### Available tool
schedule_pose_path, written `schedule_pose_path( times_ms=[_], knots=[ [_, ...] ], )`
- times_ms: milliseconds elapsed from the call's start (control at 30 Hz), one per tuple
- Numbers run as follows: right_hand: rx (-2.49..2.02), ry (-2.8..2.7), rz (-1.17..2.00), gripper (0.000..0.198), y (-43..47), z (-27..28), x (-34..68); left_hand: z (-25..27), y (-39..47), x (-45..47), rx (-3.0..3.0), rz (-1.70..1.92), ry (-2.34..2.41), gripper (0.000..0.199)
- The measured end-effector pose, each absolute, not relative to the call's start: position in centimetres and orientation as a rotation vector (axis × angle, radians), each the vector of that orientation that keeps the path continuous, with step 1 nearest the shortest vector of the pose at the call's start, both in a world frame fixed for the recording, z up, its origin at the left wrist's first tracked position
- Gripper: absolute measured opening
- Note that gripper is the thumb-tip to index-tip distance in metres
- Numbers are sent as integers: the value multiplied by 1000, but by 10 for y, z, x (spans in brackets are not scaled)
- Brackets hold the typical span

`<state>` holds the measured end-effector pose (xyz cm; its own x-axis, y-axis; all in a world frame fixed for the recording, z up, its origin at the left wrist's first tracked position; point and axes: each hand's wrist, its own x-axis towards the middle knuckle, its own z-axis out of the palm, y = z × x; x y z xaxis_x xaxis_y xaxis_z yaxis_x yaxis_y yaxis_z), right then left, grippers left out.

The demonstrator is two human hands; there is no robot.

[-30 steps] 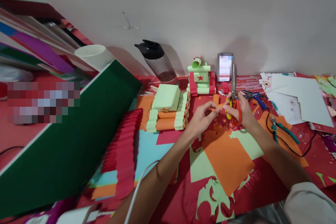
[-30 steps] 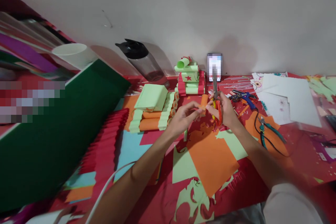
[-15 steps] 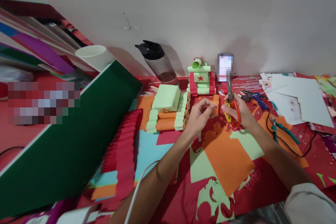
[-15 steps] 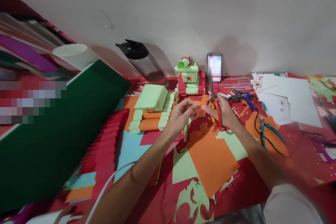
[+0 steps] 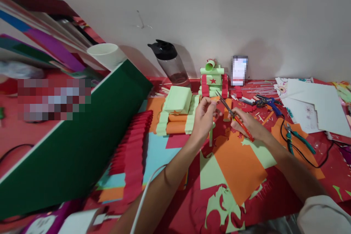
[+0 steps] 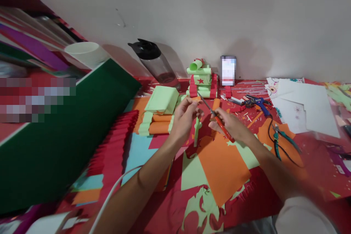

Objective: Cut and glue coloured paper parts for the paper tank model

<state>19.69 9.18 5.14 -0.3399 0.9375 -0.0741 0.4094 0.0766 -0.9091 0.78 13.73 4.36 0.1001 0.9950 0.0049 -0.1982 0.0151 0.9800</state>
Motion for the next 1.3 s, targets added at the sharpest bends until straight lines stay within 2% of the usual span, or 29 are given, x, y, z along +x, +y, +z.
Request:
schedule_pose_path(
  times_ms=[333, 600, 933, 1300],
  knots=[
    [-1294, -1741, 1328, 47, 90, 55, 191, 41, 135, 12, 1183, 1231, 946, 31],
    [-1277, -1668, 1350, 59, 90, 48, 189, 42, 134, 12, 1209, 1224, 934, 28],
    [-1266, -1649, 1354, 47, 90, 46, 190, 43, 133, 12, 1213, 1204, 947, 28],
    [-1282, -1637, 1346, 50, 89, 55, 187, 43, 133, 9, 1201, 1180, 942, 26]
  ],
)
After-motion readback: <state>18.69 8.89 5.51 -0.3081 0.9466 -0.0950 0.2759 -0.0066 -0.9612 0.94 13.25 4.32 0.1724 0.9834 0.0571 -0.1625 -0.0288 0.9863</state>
